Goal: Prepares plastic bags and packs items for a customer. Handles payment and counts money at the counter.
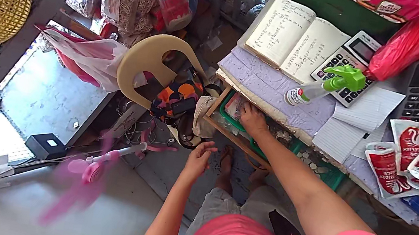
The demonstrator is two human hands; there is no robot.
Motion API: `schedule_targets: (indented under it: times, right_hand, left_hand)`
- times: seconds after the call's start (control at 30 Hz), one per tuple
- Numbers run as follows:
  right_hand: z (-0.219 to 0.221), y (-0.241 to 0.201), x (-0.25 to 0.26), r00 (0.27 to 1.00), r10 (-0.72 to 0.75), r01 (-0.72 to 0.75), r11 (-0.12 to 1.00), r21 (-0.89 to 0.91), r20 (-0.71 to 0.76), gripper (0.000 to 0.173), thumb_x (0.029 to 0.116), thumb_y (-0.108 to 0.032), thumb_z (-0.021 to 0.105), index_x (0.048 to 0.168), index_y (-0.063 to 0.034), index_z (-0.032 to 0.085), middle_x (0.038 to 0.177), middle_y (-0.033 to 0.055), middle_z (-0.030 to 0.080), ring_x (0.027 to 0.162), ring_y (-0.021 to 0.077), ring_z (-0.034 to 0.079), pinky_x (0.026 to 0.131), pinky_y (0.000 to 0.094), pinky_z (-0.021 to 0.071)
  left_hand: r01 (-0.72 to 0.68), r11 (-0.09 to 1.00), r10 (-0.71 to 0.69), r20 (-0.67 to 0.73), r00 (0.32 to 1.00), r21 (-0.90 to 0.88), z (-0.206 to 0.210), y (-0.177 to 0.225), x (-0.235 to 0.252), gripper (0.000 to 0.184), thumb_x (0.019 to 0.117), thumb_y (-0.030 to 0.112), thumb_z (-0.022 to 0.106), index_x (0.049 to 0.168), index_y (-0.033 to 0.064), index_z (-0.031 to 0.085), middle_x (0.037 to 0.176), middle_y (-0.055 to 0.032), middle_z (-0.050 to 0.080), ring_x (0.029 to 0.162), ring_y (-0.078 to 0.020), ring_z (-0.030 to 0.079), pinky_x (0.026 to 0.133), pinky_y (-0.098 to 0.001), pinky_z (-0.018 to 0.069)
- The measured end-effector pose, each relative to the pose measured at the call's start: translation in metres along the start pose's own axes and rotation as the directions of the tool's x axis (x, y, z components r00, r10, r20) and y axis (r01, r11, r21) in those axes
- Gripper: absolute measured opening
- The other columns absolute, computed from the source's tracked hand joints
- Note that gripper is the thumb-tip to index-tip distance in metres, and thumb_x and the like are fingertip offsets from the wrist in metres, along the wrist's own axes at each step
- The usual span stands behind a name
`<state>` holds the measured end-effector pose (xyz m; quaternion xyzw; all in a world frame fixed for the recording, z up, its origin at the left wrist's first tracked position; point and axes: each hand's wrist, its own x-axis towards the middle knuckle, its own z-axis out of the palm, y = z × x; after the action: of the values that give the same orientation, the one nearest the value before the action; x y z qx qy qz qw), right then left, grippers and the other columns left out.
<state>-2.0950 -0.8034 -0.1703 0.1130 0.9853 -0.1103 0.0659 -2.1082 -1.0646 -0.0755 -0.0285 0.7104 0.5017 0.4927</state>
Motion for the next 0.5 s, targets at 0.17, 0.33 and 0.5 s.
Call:
schedule_targets:
  times: [0.17, 0.33, 0.5]
  right_hand:
    - [-0.006, -0.005, -0.007, 0.995, 0.098, -0.092, 0.986, 0.140, -0.033, 0.019, 0.0979, -0.002, 0.062, 0.113, 0.0011, 0.074, 0.139, 0.0204, 0.061, 0.126, 0.0409, 0.060, 0.101, 0.0569, 0.0517]
    - [-0.010, -0.002, -0.024, 0.976, 0.202, -0.172, 0.940, 0.293, -0.076, 0.019, 0.0918, -0.011, 0.076, 0.104, 0.0035, 0.073, 0.123, 0.0218, 0.066, 0.119, 0.0404, 0.063, 0.100, 0.0564, 0.0516]
    - [-0.014, 0.001, -0.044, 0.961, 0.181, -0.105, 0.939, 0.328, -0.211, 0.021, 0.0941, -0.021, 0.075, 0.091, 0.0005, 0.075, 0.121, 0.0155, 0.071, 0.115, 0.0339, 0.066, 0.099, 0.0516, 0.0535]
  left_hand:
    - [0.000, 0.999, 0.001, 0.019, 1.000, -0.033, 0.005, 0.006, 0.006, 0.039, 0.1076, 0.012, 0.039, 0.143, 0.0069, 0.054, 0.126, -0.0054, 0.071, 0.061, -0.0088, 0.061, 0.046, -0.0233, 0.0442]
    - [0.013, 0.996, -0.010, 0.029, 1.000, -0.086, 0.011, 0.010, 0.018, 0.036, 0.1084, 0.013, 0.040, 0.140, 0.0038, 0.056, 0.126, -0.0082, 0.070, 0.079, -0.0122, 0.068, 0.061, -0.0261, 0.0525]
    - [0.038, 0.988, -0.031, 0.054, 0.998, -0.147, 0.022, 0.017, 0.028, 0.035, 0.1099, 0.016, 0.042, 0.138, 0.0014, 0.056, 0.125, -0.0112, 0.070, 0.087, -0.0156, 0.071, 0.071, -0.0295, 0.0571]
